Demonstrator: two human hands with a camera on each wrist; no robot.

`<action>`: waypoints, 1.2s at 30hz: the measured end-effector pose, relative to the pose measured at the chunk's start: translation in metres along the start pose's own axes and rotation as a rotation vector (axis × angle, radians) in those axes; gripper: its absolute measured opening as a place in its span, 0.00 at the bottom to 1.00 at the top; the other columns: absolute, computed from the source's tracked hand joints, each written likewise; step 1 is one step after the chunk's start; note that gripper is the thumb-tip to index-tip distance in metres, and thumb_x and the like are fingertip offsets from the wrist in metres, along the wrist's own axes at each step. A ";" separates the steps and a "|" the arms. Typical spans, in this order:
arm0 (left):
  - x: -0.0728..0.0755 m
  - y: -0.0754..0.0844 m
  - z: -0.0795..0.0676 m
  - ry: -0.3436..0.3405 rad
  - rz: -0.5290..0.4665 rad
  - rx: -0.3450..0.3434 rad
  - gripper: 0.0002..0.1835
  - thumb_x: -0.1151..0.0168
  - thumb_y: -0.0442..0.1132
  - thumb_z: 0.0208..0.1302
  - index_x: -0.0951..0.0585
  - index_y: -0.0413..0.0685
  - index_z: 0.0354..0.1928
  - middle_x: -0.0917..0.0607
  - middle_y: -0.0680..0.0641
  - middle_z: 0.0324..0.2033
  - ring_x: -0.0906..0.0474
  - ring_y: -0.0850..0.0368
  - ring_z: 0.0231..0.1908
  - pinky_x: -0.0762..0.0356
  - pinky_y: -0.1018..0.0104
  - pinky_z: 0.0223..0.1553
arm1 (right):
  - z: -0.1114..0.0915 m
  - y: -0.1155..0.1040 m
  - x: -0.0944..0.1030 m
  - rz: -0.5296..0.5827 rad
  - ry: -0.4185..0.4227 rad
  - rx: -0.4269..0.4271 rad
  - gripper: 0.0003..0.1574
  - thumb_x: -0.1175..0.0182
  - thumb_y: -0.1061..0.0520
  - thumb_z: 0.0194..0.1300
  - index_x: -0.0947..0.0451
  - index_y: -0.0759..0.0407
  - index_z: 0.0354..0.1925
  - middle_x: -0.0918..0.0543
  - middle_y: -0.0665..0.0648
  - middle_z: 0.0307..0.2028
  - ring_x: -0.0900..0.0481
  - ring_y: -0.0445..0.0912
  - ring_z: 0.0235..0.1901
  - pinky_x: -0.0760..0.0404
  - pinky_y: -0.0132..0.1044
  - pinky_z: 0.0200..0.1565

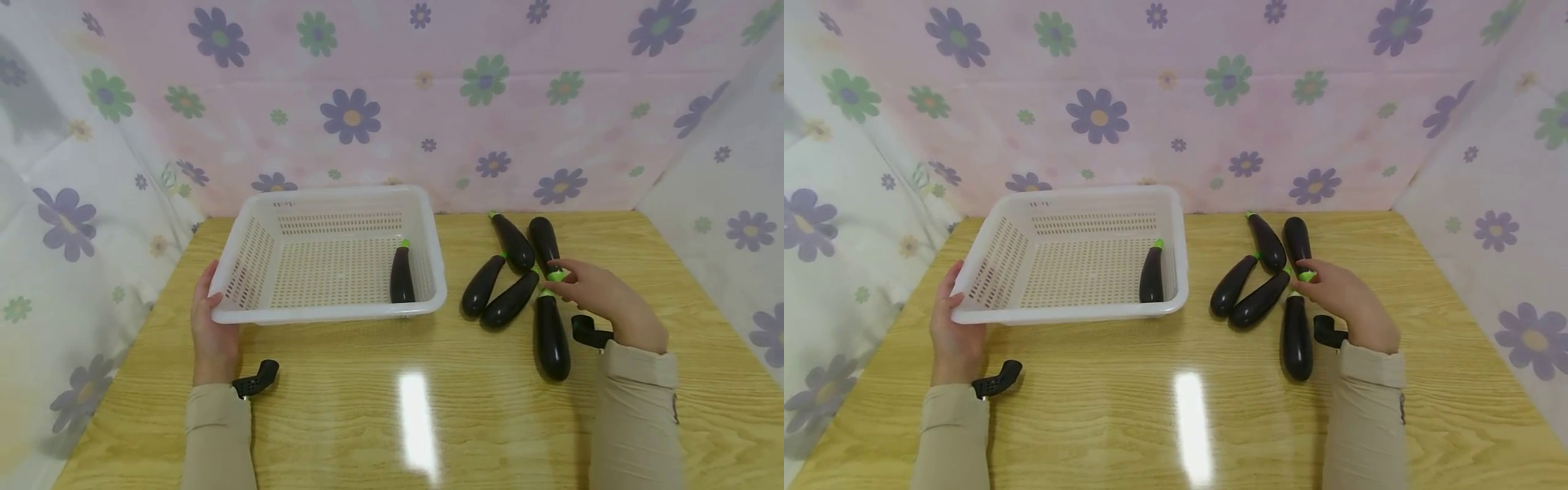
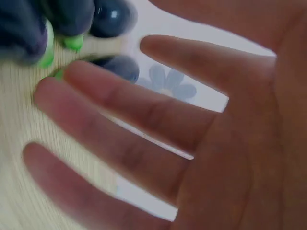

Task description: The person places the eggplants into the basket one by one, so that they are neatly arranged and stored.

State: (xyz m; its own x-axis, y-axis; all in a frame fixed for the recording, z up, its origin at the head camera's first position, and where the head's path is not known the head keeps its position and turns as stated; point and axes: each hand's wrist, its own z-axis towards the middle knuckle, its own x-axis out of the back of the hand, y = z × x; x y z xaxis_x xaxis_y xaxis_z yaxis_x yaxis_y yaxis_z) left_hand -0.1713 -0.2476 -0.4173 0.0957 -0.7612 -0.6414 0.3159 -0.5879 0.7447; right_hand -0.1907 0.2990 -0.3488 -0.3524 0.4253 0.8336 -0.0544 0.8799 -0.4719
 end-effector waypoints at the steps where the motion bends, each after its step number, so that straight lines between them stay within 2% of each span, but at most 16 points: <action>1: 0.000 0.000 0.000 0.000 -0.007 0.001 0.27 0.62 0.31 0.59 0.41 0.44 0.64 0.39 0.43 0.61 0.40 0.49 0.57 0.39 0.61 0.52 | 0.000 0.002 0.000 0.001 -0.019 -0.005 0.44 0.54 0.39 0.63 0.48 0.69 0.64 0.24 0.66 0.42 0.24 0.51 0.33 0.26 0.40 0.30; 7: 0.000 0.001 0.000 -0.013 -0.057 0.004 0.28 0.59 0.31 0.59 0.43 0.43 0.64 0.39 0.42 0.61 0.38 0.50 0.55 0.37 0.62 0.50 | 0.003 0.007 -0.007 -0.022 -0.122 -0.009 0.42 0.53 0.39 0.63 0.42 0.70 0.61 0.27 0.72 0.47 0.21 0.52 0.35 0.26 0.49 0.37; 12: -0.001 -0.001 0.002 -0.028 -0.045 0.013 0.28 0.58 0.31 0.60 0.42 0.44 0.64 0.40 0.43 0.62 0.39 0.51 0.56 0.39 0.61 0.52 | 0.008 0.010 -0.016 0.028 -0.145 -0.012 0.41 0.47 0.44 0.61 0.41 0.74 0.59 0.28 0.75 0.48 0.20 0.48 0.30 0.27 0.49 0.39; 17: -0.002 0.000 0.002 -0.035 -0.058 0.013 0.28 0.59 0.31 0.60 0.42 0.44 0.64 0.41 0.43 0.62 0.42 0.49 0.58 0.42 0.60 0.54 | 0.012 0.010 -0.020 0.074 -0.148 0.007 0.39 0.43 0.48 0.58 0.40 0.74 0.57 0.20 0.62 0.34 0.20 0.47 0.28 0.25 0.45 0.36; 20: -0.003 0.001 0.003 -0.036 -0.057 0.014 0.27 0.62 0.31 0.60 0.41 0.45 0.64 0.42 0.43 0.63 0.44 0.48 0.60 0.44 0.59 0.55 | 0.012 0.010 -0.018 0.105 -0.139 0.009 0.37 0.42 0.49 0.58 0.40 0.72 0.57 0.21 0.58 0.33 0.21 0.46 0.29 0.25 0.42 0.34; 26: -0.002 0.000 0.001 -0.023 -0.057 0.023 0.27 0.62 0.31 0.60 0.40 0.46 0.64 0.41 0.43 0.63 0.44 0.49 0.59 0.43 0.59 0.55 | 0.011 0.013 -0.014 0.180 -0.108 0.013 0.37 0.45 0.51 0.60 0.45 0.71 0.59 0.24 0.68 0.42 0.22 0.48 0.34 0.24 0.42 0.34; 32: -0.001 -0.001 0.000 -0.023 -0.073 0.019 0.28 0.60 0.31 0.60 0.42 0.45 0.64 0.41 0.42 0.63 0.44 0.48 0.60 0.44 0.58 0.55 | 0.007 0.013 -0.005 0.244 -0.070 0.008 0.38 0.48 0.48 0.63 0.49 0.66 0.62 0.30 0.71 0.47 0.24 0.51 0.36 0.23 0.45 0.34; 36: 0.000 -0.002 0.000 -0.021 -0.064 0.028 0.27 0.60 0.31 0.60 0.40 0.47 0.64 0.41 0.43 0.63 0.44 0.48 0.59 0.42 0.59 0.54 | 0.004 0.008 0.000 0.260 -0.002 0.014 0.39 0.51 0.46 0.64 0.51 0.63 0.64 0.35 0.72 0.50 0.25 0.57 0.39 0.23 0.46 0.35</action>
State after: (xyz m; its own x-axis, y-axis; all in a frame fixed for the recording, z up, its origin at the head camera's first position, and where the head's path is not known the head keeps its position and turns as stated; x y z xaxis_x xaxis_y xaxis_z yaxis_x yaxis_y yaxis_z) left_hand -0.1718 -0.2460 -0.4188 0.0563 -0.7272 -0.6842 0.2944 -0.6427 0.7073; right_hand -0.1943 0.3051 -0.3537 -0.3580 0.6362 0.6835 0.0252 0.7383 -0.6740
